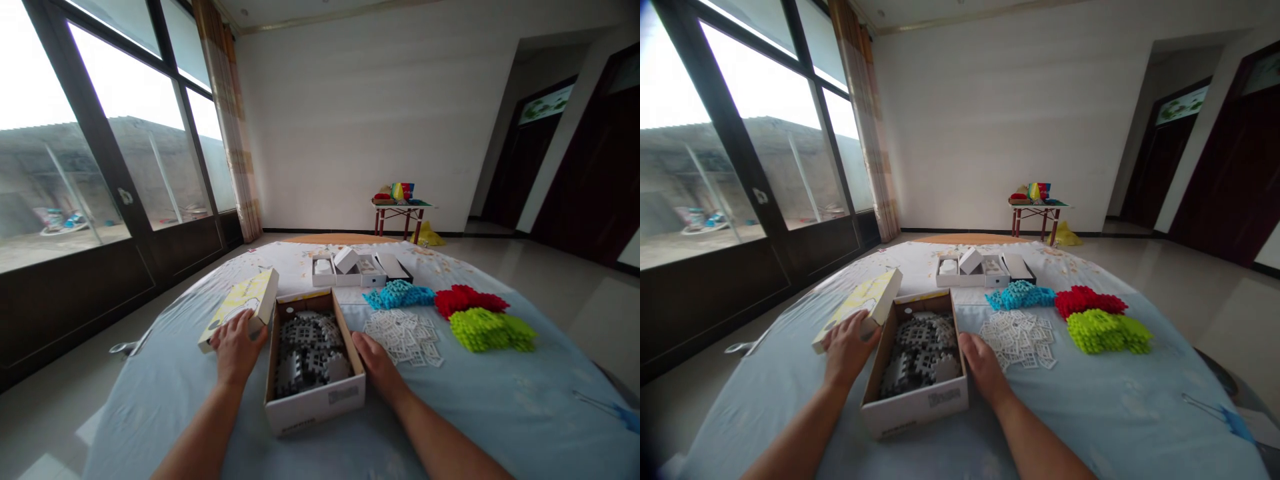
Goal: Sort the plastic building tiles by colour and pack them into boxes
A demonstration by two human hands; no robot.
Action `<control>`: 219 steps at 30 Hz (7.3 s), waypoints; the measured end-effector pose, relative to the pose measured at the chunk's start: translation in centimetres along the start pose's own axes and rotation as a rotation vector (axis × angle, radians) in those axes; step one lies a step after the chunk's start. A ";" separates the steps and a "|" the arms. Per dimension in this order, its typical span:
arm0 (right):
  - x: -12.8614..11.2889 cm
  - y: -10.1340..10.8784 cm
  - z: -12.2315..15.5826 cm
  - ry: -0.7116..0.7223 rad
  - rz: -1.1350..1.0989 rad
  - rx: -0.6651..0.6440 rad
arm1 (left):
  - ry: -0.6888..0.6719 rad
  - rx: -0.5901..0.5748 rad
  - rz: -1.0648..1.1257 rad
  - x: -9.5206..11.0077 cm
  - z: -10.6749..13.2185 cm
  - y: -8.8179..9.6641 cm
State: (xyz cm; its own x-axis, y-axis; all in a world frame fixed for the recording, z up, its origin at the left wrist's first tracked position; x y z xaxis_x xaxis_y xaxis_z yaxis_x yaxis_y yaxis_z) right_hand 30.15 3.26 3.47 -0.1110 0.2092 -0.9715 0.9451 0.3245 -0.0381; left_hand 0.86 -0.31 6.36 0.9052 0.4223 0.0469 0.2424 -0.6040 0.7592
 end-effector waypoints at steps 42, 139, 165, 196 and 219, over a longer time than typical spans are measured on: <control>-0.9 3.1 -7.7 0.155 0.419 -0.017 | 0.052 -0.130 -0.006 -5.4 -0.9 -4.0; -8.9 0.4 3.6 0.231 0.796 -0.406 | -0.596 -0.342 0.518 0.4 1.2 6.1; -8.4 -1.5 4.3 0.331 0.910 -0.503 | -0.534 -0.271 0.538 0.5 1.3 6.2; -7.1 -1.7 4.2 0.191 0.832 -0.629 | -0.319 -0.501 0.648 -1.0 1.3 3.7; -3.5 2.5 0.9 -0.064 0.332 -0.140 | 0.250 -0.754 0.834 -3.3 2.4 -0.6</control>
State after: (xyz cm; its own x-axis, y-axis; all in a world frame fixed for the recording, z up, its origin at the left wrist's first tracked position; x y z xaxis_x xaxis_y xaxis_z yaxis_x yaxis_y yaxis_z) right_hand 33.21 2.55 6.56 0.2188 0.2680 -0.9383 0.8747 0.3722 0.3103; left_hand -1.40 -2.93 4.25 0.5711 0.2545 0.7804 -0.7458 -0.2363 0.6228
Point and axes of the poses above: each hand's wrist, its own z-axis away from the middle knuckle, its own y-axis out of the back of the hand, x = y × z, the point moved 7 cm from there along -z, towards the middle knuckle, and after that the axes turned 14 degrees about -z, right-handed, at the moved point
